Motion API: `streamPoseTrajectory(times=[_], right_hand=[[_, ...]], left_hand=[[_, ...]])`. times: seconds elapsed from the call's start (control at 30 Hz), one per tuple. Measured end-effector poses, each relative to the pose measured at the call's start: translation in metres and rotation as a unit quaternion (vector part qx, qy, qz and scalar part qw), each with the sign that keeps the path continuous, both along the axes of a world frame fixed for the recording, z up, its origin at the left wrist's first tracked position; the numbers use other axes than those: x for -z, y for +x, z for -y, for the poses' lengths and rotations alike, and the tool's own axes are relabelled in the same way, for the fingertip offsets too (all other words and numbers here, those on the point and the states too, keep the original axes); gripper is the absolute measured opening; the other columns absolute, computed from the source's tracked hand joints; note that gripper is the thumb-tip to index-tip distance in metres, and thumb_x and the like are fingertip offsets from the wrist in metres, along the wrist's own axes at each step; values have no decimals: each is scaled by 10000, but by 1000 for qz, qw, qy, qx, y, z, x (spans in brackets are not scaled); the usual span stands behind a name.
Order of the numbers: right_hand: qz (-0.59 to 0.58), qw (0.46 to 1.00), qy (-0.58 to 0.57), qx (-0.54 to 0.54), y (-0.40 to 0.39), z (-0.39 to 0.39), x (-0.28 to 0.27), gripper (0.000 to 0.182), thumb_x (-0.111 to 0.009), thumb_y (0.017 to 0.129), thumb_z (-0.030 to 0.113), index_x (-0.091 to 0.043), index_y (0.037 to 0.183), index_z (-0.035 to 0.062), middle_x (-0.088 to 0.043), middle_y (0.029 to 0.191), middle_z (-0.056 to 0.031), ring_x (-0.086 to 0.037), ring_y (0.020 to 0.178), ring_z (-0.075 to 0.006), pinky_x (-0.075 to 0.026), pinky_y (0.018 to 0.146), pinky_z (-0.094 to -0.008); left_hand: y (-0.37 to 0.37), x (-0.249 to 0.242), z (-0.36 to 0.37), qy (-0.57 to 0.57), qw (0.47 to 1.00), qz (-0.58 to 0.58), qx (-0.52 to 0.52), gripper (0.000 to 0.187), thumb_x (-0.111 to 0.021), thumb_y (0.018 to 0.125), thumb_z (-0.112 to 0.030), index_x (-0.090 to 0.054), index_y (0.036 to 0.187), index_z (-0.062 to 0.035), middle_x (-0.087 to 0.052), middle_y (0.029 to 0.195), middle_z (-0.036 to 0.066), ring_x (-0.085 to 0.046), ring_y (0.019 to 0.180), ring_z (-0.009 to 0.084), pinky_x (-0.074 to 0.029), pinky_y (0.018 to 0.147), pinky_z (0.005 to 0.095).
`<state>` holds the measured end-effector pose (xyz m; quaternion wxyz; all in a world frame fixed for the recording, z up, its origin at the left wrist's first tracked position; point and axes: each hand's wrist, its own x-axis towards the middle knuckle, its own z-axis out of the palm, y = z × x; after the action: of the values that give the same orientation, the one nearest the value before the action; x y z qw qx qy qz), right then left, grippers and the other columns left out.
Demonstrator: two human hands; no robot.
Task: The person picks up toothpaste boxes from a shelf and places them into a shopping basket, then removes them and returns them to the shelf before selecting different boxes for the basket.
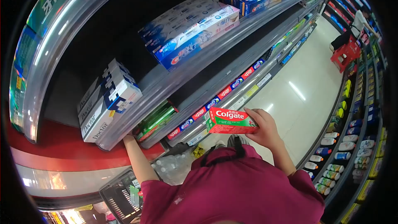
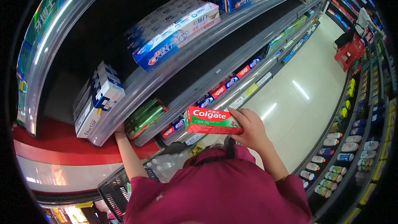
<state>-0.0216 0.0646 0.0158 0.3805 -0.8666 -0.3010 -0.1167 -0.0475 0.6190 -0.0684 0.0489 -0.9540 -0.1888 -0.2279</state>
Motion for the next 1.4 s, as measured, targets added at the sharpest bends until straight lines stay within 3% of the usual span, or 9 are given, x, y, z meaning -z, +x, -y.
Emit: streamPoseTrajectory(times=[0.27,0.43,0.5,0.63,0.77,1.03,1.17,1.23,1.4], right_hand=[[97,992,-2,-77,42,-23,-3,633,-731,515,115,-584,1131,98,-588,989,-84,-568,911,-276,-454,785,-383],[223,969,39,-95,74,-17,5,406,-668,595,133,-628,999,140,-586,1007,-66,-570,951,-258,-449,826,-406],[255,959,81,-90,87,-12,4,379,-664,596,127,-629,972,149,-583,1021,-68,-569,948,-265,-449,828,-415],[273,953,109,-69,113,0,15,332,-662,608,151,-623,937,156,-579,1035,-88,-564,963,-278,-435,817,-418],[294,949,93,-73,136,5,35,350,-653,627,157,-607,974,159,-581,1046,-96,-564,973,-283,-408,841,-420],[63,974,-55,-213,173,21,8,663,-761,556,166,-537,1179,123,-536,1099,-79,-494,1058,-308,-382,902,-445],[50,950,-132,-278,201,7,6,673,-779,579,202,-527,1196,104,-531,1091,-99,-496,1030,-302,-390,900,-430],[119,943,-132,-280,215,-5,-3,693,-781,569,202,-522,1203,95,-531,1051,-105,-505,972,-291,-403,860,-421],[140,947,-84,-275,242,-57,18,632,-747,637,250,-519,1209,109,-487,1196,-164,-426,1189,-350,-357,985,-453]], left_hand=[[-2,-2,1,30,998,-56,-15,333,-548,871,-167,-549,1165,-10,-568,1166,166,-525,1091,304,-377,981,382],[-1,-14,89,223,958,-160,83,332,-535,895,-204,-549,1163,-8,-581,1148,160,-538,1073,286,-385,971,370],[10,-95,204,-241,957,-2,163,320,-534,895,-242,-558,1105,-3,-608,1054,155,-564,1026,297,-419,915,376],[7,-127,290,-590,725,-89,345,539,-620,830,-420,-491,1191,-41,-621,1085,134,-597,1036,320,-455,864,369],[12,-142,340,-474,803,-81,352,794,-783,651,-451,-428,1236,-49,-641,986,166,-631,973,325,-489,798,396],[34,-109,379,-471,852,18,228,515,-733,716,-169,-445,1105,6,-637,881,174,-658,802,343,-515,651,356],[38,-105,374,-433,885,-54,160,483,-692,768,-119,-450,1157,32,-588,1052,178,-588,988,256,-442,862,351],[39,-94,360,-400,907,-4,133,490,-657,815,-148,-435,1209,43,-562,1117,241,-547,1073,359,-424,903,394],[57,-71,317,-372,924,65,60,497,-630,834,-150,-442,1254,36,-541,1170,206,-536,1074,313,-404,930,365]])
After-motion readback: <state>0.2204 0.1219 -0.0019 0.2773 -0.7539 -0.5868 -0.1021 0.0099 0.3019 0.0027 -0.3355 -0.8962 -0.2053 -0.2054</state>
